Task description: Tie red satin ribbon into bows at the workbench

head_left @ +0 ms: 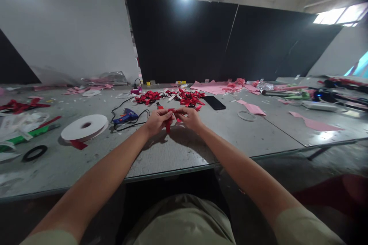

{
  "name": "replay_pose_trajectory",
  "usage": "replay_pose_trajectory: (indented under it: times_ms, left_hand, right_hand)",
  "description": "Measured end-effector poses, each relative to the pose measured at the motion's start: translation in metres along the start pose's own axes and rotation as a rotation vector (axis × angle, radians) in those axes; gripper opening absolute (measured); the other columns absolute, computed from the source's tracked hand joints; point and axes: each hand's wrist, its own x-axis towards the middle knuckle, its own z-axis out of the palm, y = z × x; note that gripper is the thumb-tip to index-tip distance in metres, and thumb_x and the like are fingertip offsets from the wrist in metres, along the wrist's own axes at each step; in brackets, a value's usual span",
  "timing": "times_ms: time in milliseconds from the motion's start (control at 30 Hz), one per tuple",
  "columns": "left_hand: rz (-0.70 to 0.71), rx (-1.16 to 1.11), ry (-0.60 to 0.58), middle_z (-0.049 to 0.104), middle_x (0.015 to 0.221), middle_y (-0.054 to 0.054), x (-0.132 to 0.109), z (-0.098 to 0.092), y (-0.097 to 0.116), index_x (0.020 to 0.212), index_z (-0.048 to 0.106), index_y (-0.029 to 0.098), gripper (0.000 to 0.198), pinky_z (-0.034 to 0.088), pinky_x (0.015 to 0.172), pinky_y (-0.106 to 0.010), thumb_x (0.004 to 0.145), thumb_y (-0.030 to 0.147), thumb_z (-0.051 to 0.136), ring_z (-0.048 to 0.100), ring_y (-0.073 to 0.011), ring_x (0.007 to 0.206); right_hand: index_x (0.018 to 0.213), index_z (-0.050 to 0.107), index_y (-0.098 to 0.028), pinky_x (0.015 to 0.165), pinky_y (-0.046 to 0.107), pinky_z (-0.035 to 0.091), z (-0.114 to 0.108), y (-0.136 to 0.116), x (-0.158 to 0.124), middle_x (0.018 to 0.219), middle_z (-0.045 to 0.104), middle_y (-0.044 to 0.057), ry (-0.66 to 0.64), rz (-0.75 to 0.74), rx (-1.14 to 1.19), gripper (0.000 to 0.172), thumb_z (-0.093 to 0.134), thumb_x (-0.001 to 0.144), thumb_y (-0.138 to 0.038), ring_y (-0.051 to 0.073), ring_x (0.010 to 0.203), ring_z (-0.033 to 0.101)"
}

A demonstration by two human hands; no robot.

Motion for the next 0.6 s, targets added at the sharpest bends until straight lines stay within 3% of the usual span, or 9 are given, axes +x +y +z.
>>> replay_pose_trajectory:
  times_ms: [200, 433, 600]
  left_hand:
    - [0.051, -0.048, 0.042, 0.063, 0.071, -0.001, 0.004, -0.002, 0.001, 0.092, 0.069, 0.015, 0.028, 0.043, 0.054, -0.023, 0.071, 0.031, 0.081, 0.055, -0.0096, 0.055]
    - [0.004, 0.058, 0.002, 0.065, 0.074, -0.002, 0.007, -0.007, -0.006, 0.107, 0.066, 0.016, 0.041, 0.046, 0.055, -0.024, 0.073, 0.032, 0.079, 0.059, -0.0113, 0.056]
    - [0.022, 0.192, -0.048, 0.067, 0.076, -0.002, 0.005, -0.007, -0.007, 0.116, 0.064, 0.015, 0.051, 0.047, 0.058, -0.024, 0.072, 0.038, 0.080, 0.060, -0.0111, 0.058]
  right_hand:
    - [0.095, 0.076, -0.019, 0.068, 0.028, 0.052, 0.005, -0.007, -0.003, 0.084, 0.074, 0.004, -0.074, 0.144, 0.276, 0.026, 0.068, 0.079, -0.038, 0.015, 0.070, 0.066]
    - [0.083, 0.077, -0.019, 0.053, 0.023, 0.043, 0.005, -0.007, -0.003, 0.074, 0.067, 0.001, -0.037, 0.162, 0.251, 0.019, 0.069, 0.074, -0.034, 0.010, 0.055, 0.056]
    - [0.083, 0.075, -0.016, 0.053, 0.022, 0.037, 0.004, -0.014, -0.006, 0.065, 0.062, 0.000, -0.115, 0.219, 0.383, 0.022, 0.068, 0.073, -0.035, 0.009, 0.055, 0.051]
